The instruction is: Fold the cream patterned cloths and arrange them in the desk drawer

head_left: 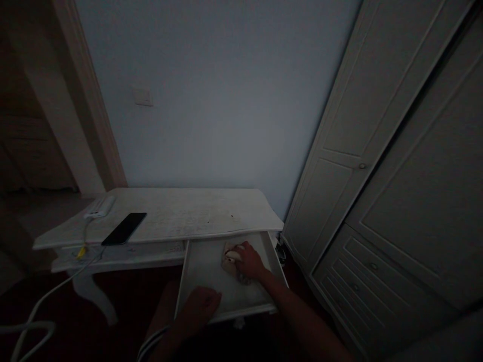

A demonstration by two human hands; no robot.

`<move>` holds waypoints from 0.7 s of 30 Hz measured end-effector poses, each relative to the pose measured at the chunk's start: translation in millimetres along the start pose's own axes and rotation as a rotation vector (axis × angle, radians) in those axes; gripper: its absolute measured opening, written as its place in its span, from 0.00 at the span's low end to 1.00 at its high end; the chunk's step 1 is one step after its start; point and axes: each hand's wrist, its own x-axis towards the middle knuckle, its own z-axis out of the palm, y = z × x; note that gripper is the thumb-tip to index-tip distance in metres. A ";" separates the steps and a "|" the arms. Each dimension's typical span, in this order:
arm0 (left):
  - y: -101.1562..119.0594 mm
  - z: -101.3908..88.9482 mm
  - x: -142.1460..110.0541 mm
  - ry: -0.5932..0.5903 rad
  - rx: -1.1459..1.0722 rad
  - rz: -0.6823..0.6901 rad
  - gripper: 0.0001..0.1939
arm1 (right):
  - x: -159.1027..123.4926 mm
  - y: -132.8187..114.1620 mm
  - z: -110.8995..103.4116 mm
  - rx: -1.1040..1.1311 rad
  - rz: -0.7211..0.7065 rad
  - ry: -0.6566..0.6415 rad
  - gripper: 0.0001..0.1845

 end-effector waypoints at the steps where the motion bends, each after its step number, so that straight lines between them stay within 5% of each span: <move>1: 0.5 -0.5 -0.2 -0.002 0.001 0.003 0.26 | 4.7 -4.4 1.7 -0.002 0.010 0.010 0.26; 8: -1.1 -0.9 -2.0 0.008 -0.055 -0.004 0.25 | 38.4 -89.2 47.7 -0.010 -0.183 -0.025 0.29; 11: -4.3 0.4 -2.1 0.010 -0.048 -0.001 0.26 | 43.3 -112.0 66.4 -0.026 -0.303 -0.065 0.21; 15: -4.3 -0.6 -1.4 -0.003 -0.064 0.000 0.28 | 34.9 -96.8 69.0 -0.041 -0.414 -0.111 0.21; 21: -2.7 -1.9 -0.9 -0.044 -0.012 -0.016 0.26 | 1.1 -41.4 36.3 0.018 -0.505 -0.188 0.34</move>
